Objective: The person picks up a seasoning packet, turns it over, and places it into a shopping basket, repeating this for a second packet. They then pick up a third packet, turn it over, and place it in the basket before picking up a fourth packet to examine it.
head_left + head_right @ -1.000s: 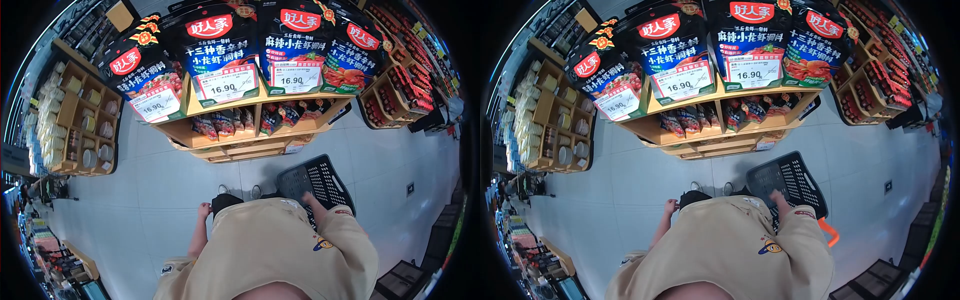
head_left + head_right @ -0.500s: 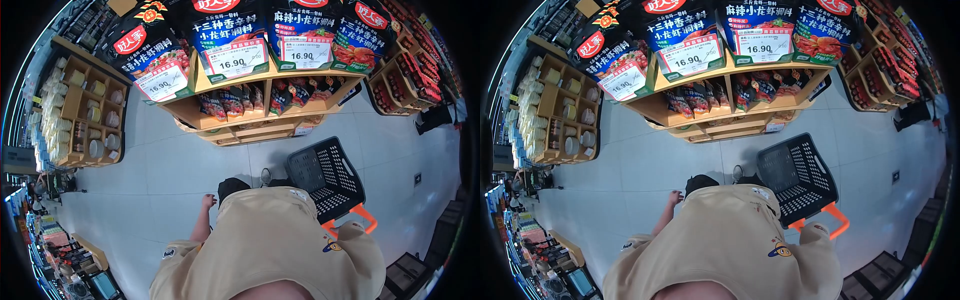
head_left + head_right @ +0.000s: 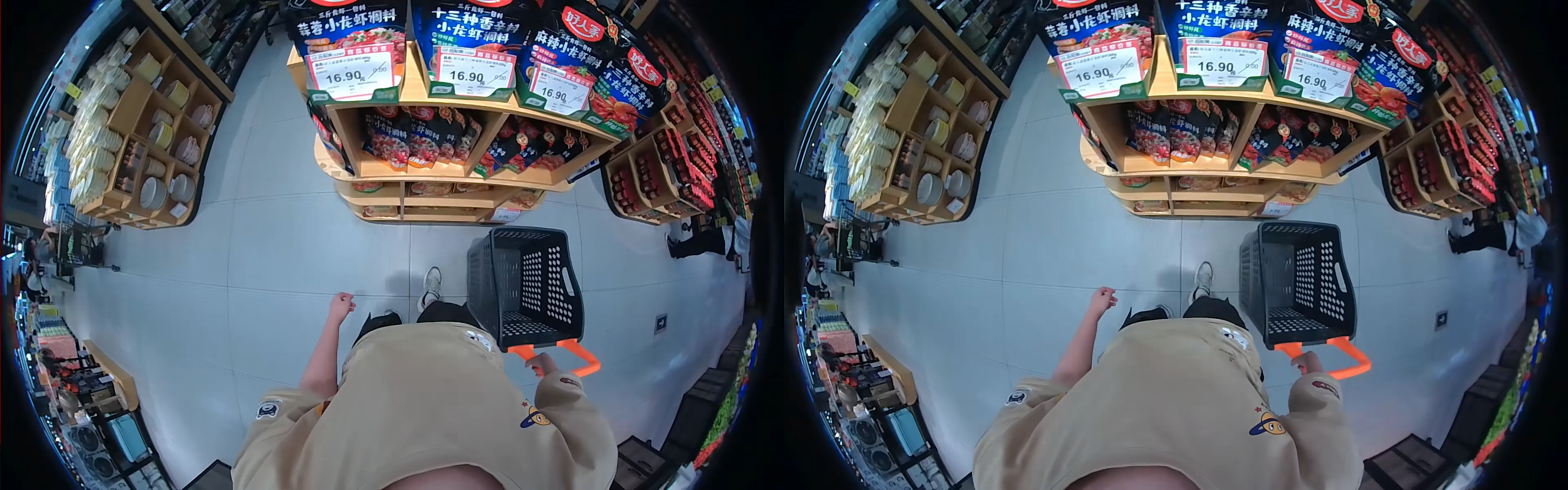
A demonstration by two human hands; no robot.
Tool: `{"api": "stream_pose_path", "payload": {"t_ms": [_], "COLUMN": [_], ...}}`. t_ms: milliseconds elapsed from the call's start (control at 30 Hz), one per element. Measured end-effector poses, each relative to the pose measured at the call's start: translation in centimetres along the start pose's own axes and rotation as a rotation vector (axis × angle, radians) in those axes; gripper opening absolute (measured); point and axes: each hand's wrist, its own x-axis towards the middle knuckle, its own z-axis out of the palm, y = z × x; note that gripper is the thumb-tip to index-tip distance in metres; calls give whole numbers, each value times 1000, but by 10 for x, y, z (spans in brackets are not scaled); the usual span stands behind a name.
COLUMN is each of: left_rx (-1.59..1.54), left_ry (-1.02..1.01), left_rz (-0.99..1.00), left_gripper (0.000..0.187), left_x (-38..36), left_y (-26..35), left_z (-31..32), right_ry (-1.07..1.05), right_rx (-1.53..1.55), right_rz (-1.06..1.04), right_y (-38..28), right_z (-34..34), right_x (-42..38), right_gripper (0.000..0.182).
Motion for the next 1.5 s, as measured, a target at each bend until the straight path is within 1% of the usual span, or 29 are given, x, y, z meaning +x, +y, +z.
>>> {"api": "stream_pose_path", "payload": {"t_ms": [33, 133, 200, 233, 300, 333, 367, 400, 433, 500, 533, 600, 667, 700, 767, 800, 867, 900, 967, 1033, 1100, 1133, 1233, 1300, 1333, 1400, 1500], "left_rx": [3, -14, 4, 10, -17, -42, -43, -49, -54, -99, -145, -121, -109, -109, -114, -118, -33, -35, -120, -92, 151, 156, 152, 35, 34, -76, -93], "left_ry": [2, 15, 14, 14, 11, 17, 13, 0, -10, -8, -3, 17, 32, 37, 63, 67, 39, 42, 42, 22, -7, -9, 4, 18, 21, 2, -5], "left_rz": [-65, -358, -520, -593, -602, -609, -609, -564, -520, -487, -453, -328, -172, -172, -99, -95, -206, -203, -274, -244, -260, -264, -304, -318, -318, -264, -225], "left_gripper": [21, 21, 22, 23, 24, 25, 25, 25, 25, 25, 25, 24, 23, 23, 22, 22, 23, 23, 20, 21, 22, 22, 24, 23, 23, 23, 22], "left_x": [-9, -43, -72, -85, -105, -110, -110, -109, -110, -102, -96, -84, -80, -79, -78, -78, -79, -82, -85, -94, -104, -107, -106, -99, -95, -86, -86], "left_y": [-24, -97, -128, -139, -156, -163, -167, -172, -173, -167, -160, -144, -125, -121, -111, -110, -115, -120, -139, -143, -145, -145, -147, -146, -146, -142, -125], "left_z": [-9, -36, -49, -53, -56, -56, -55, -54, -54, -52, -50, -48, -48, -48, -47, -47, -45, -44, -43, -46, -50, -52, -57, -58, -57, -56, -51], "right_ry": [22, 65, 124, 128, 545, 548, 562, 575, 576, 343, 345, 322, 334, 345, 322, 299, 293, 280, 294, 302, 436, 442, 468, 499, 498, 498, 492], "right_rx": [-8, -46, -272, -270, -677, -678, -756, -834, -833, -756, -757, -795, -785, -770, -767, -765, -767, -770, -771, -769, -754, -751, -766, -756, -756, -759, -761], "right_rz": [0, 7, -34, -28, -355, -350, -327, -304, -303, -181, -187, -191, -192, -185, -185, -179, -180, -175, -185, -191, -229, -232, -234, -254, -247, -246, -223], "right_y": [-4, -21, -37, -34, -33, -31, -32, -37, -42, -50, -50, -53, -56, -56, -54, -53, -52, -51, -53, -53, -52, -51, -51, -51, -51, -53, -54], "right_z": [3, 14, 21, 28, 44, 46, 49, 51, 51, 46, 46, 45, 44, 46, 45, 42, 39, 39, 38, 39, 39, 40, 42, 43, 43, 43, 43], "right_x": [-4, -19, -33, -23, -10, -8, -5, -6, -13, -30, -34, -41, -54, -57, -41, -33, -19, -16, -17, -16, -12, -10, -18, -23, -22, -22, -18], "right_gripper": [30, 30, 36, 36, 43, 43, 47, 50, 50, 51, 51, 51, 51, 51, 51, 52, 53, 53, 53, 53, 39, 41, 42, 43, 42, 41, 39]}}
